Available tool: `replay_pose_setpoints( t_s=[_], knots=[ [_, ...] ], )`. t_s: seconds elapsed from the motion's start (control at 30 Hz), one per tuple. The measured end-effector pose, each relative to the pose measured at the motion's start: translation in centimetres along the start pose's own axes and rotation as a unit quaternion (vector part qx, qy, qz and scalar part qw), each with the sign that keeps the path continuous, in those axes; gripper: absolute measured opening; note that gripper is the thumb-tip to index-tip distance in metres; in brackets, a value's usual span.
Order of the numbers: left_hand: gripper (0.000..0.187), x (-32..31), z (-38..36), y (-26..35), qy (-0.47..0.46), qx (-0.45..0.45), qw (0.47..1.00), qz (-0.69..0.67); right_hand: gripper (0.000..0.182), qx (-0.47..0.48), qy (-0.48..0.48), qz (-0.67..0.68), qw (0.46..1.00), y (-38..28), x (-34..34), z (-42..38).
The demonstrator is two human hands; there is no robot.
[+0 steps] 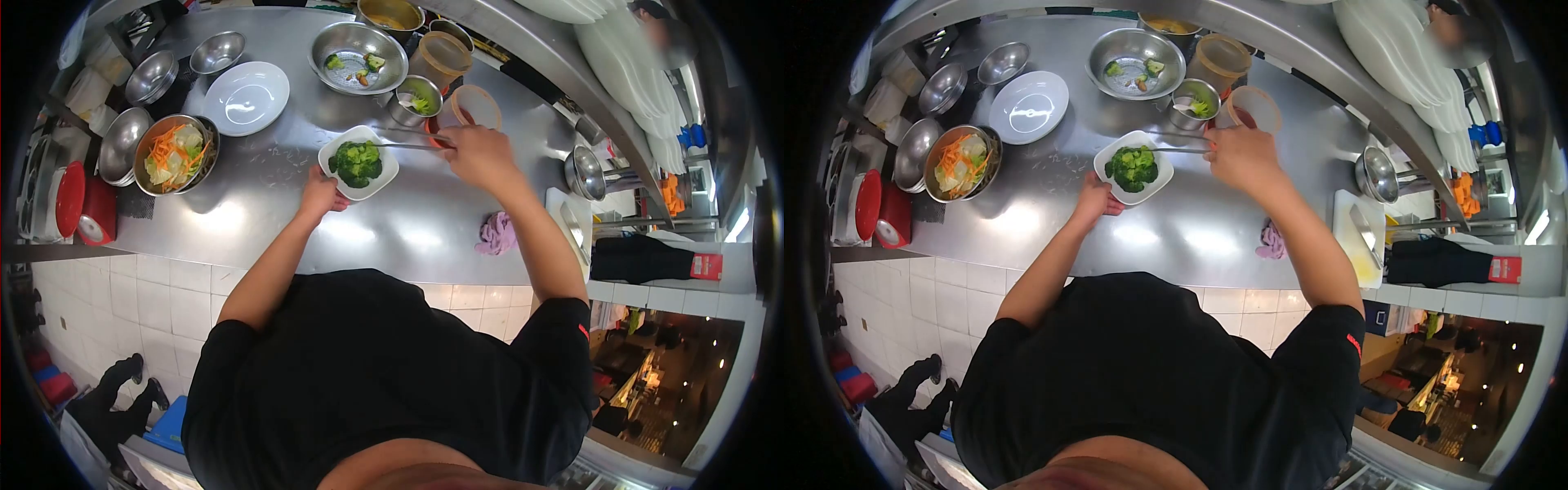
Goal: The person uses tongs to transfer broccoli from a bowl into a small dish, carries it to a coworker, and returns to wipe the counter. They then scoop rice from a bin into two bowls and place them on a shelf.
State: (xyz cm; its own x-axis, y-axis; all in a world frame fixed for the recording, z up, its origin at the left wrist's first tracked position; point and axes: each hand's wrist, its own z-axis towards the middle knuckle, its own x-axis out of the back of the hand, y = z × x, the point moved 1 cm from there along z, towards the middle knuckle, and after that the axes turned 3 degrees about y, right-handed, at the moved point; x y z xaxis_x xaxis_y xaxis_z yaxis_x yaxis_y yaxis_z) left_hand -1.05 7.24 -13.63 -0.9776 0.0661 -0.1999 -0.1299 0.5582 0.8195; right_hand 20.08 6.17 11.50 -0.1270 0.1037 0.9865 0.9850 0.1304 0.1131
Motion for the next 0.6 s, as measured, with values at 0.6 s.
replay_pose_setpoints(
  t_s=[0.6],
  knots=[
    [0.041,0.0,-0.8,0.6,-0.004,0.008,1.000,-0.011,0.026,0.084,0.029,-0.066,0.994,-2.5,-4.3,-2.9]
  ],
)
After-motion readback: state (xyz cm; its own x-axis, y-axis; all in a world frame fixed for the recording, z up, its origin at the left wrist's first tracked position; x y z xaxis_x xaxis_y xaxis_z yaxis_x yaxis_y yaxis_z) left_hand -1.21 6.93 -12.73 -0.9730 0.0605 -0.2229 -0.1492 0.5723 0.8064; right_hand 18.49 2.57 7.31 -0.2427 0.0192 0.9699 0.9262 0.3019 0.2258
